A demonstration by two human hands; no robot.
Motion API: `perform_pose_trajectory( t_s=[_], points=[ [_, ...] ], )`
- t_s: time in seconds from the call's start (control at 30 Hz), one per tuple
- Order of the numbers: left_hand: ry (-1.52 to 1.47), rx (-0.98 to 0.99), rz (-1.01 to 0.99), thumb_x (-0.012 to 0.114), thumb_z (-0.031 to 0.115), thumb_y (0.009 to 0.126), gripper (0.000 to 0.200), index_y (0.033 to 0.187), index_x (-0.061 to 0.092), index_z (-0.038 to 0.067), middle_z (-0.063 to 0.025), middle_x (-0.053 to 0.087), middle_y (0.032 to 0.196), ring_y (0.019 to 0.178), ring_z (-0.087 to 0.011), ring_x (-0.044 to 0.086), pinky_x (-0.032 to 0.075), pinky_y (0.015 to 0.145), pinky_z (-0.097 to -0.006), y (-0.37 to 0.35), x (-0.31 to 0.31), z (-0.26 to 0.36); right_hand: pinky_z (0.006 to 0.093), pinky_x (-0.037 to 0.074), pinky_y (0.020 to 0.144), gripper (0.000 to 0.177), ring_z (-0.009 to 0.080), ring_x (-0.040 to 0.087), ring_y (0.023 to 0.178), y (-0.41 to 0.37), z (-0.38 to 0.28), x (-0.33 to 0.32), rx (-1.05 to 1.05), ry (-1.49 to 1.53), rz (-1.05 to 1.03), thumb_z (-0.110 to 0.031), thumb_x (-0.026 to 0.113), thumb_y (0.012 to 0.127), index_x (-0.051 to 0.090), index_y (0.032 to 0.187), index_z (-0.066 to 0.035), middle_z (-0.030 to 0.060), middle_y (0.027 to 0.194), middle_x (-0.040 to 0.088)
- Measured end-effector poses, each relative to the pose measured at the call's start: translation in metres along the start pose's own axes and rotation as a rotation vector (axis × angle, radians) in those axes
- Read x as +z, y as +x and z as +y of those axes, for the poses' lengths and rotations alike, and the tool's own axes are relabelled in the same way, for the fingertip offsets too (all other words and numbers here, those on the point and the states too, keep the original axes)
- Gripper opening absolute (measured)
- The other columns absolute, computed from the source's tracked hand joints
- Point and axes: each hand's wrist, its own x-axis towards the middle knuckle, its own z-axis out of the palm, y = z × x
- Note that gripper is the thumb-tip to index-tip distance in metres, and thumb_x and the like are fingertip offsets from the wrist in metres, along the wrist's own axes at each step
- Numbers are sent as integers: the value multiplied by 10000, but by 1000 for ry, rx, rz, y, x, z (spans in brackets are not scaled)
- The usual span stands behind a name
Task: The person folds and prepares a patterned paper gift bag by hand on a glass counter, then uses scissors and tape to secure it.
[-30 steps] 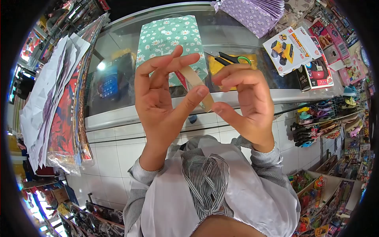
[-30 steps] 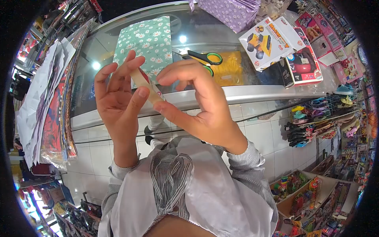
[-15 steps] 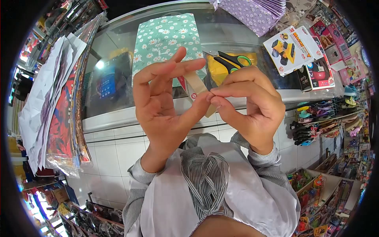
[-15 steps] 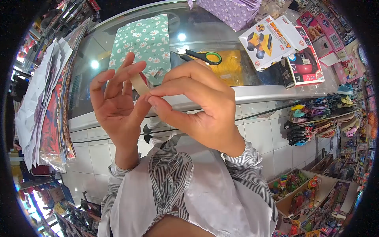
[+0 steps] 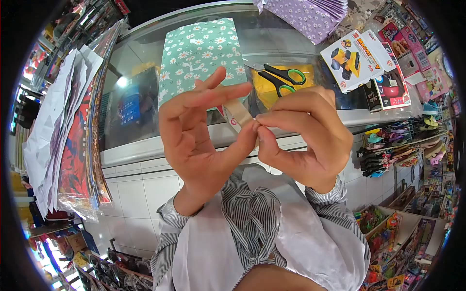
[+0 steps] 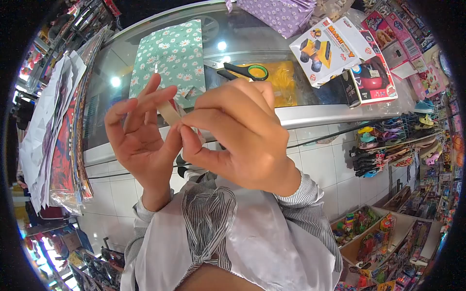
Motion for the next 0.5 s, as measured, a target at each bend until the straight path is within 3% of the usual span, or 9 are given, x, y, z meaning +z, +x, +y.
perform_pose_trajectory(
  t_s=[0.1,0.2,0.33,0.4,0.5],
  points=[
    [80,24,-99,766,-3,700,665,1219,365,109,-233,634,1073,1250,-398,445,331,1052,-485,-2,-8,1,297,340,663,252,180,540,673,0,-4,-3,-9,-18,-21,-37,754,560,634,778,-75,8,763,580],
    [10,55,-15,756,-28,687,606,1164,389,37,-195,657,1029,1127,-333,571,284,1078,-471,-3,-2,1,295,336,674,255,177,540,675,-1,-5,-4,-11,-27,-41,-42,755,557,633,779,-76,3,767,579],
    [-41,2,-6,750,-40,688,625,1186,381,44,-184,658,1034,1139,-321,563,296,1076,-456,-5,-2,2,292,340,689,245,183,552,684,0,-9,-7,22,-20,-62,-11,759,576,643,783,-72,25,780,589],
    [-62,-27,-20,745,-48,692,628,1194,379,51,-180,658,1040,1159,-320,548,306,1071,-446,-3,-3,4,297,350,697,146,189,530,698,-3,-5,-2,152,218,-29,-52,704,690,606,797,-67,39,790,572],
    [-86,-80,-26,733,-61,710,617,1200,378,64,-183,656,1055,1207,-326,504,312,1063,-435,-2,-7,9,307,367,703,86,194,484,719,-8,6,0,501,1050,107,-137,560,850,526,815,-66,57,799,528]
  ],
)
